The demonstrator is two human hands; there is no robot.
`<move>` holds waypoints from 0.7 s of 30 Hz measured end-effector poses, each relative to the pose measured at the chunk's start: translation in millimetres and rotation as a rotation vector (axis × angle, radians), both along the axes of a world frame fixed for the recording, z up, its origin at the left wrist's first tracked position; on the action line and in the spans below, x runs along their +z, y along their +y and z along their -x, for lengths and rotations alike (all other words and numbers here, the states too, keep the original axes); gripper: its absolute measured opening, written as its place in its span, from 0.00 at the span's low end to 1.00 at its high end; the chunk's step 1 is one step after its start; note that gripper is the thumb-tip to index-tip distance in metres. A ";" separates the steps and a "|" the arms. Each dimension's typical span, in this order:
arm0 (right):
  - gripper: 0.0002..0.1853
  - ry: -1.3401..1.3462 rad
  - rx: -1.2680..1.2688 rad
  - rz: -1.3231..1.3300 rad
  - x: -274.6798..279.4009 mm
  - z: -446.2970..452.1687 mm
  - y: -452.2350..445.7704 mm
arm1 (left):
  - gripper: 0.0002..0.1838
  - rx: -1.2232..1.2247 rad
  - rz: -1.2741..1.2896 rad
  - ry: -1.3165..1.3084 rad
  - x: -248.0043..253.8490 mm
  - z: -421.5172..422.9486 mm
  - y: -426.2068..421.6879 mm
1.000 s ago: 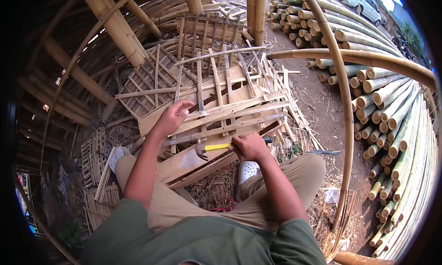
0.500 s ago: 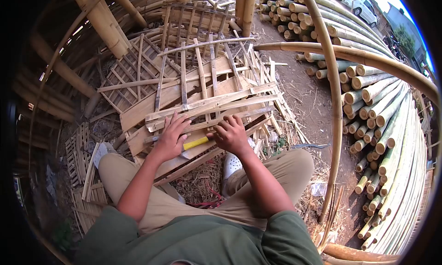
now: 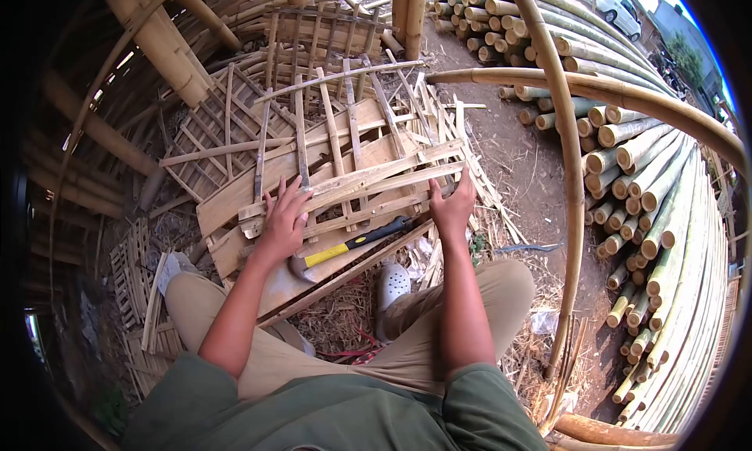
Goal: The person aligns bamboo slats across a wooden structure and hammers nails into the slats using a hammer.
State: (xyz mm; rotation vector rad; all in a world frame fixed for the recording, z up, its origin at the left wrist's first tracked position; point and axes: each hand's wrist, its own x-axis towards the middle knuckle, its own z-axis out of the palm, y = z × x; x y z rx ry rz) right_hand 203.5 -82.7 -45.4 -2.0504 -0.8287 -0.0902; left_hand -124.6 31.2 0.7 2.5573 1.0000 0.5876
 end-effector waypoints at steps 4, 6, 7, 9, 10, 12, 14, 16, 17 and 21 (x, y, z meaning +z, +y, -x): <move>0.41 -0.091 0.024 0.010 -2.1 -8.2 1.3 | 0.25 -0.055 0.035 0.036 -9.7 -7.4 0.4; 0.43 -0.101 0.040 0.010 -1.0 -10.8 1.6 | 0.33 -0.069 0.027 0.059 -7.0 -8.0 -0.1; 0.43 -0.104 0.035 0.006 0.8 -11.4 0.8 | 0.33 -0.074 0.022 0.055 -5.6 -8.9 -2.4; 0.47 -0.101 0.065 0.049 3.1 -9.4 -0.8 | 0.47 -0.051 -0.022 0.121 -1.3 -9.7 -10.8; 0.51 -0.088 0.071 0.043 2.3 -9.5 -0.5 | 0.56 -0.034 -0.043 0.127 -6.2 -10.8 -12.9; 0.53 -0.054 0.091 0.040 3.1 -9.9 -0.2 | 0.57 -0.021 -0.065 0.144 -7.7 -13.4 -17.2; 0.55 0.000 0.116 0.051 5.3 -11.1 -1.0 | 0.56 -0.001 -0.072 0.160 -12.2 -14.9 -16.6; 0.55 -0.003 0.118 0.049 8.7 -10.5 -1.7 | 0.55 0.002 -0.070 0.136 -15.0 -14.7 -15.4; 0.55 -0.001 0.124 0.048 10.0 -9.7 -1.9 | 0.55 0.009 -0.066 0.116 -16.7 -15.5 -15.0; 0.52 -0.067 0.072 0.027 7.0 -6.5 0.5 | 0.54 0.027 -0.112 0.213 -3.8 -24.7 -15.0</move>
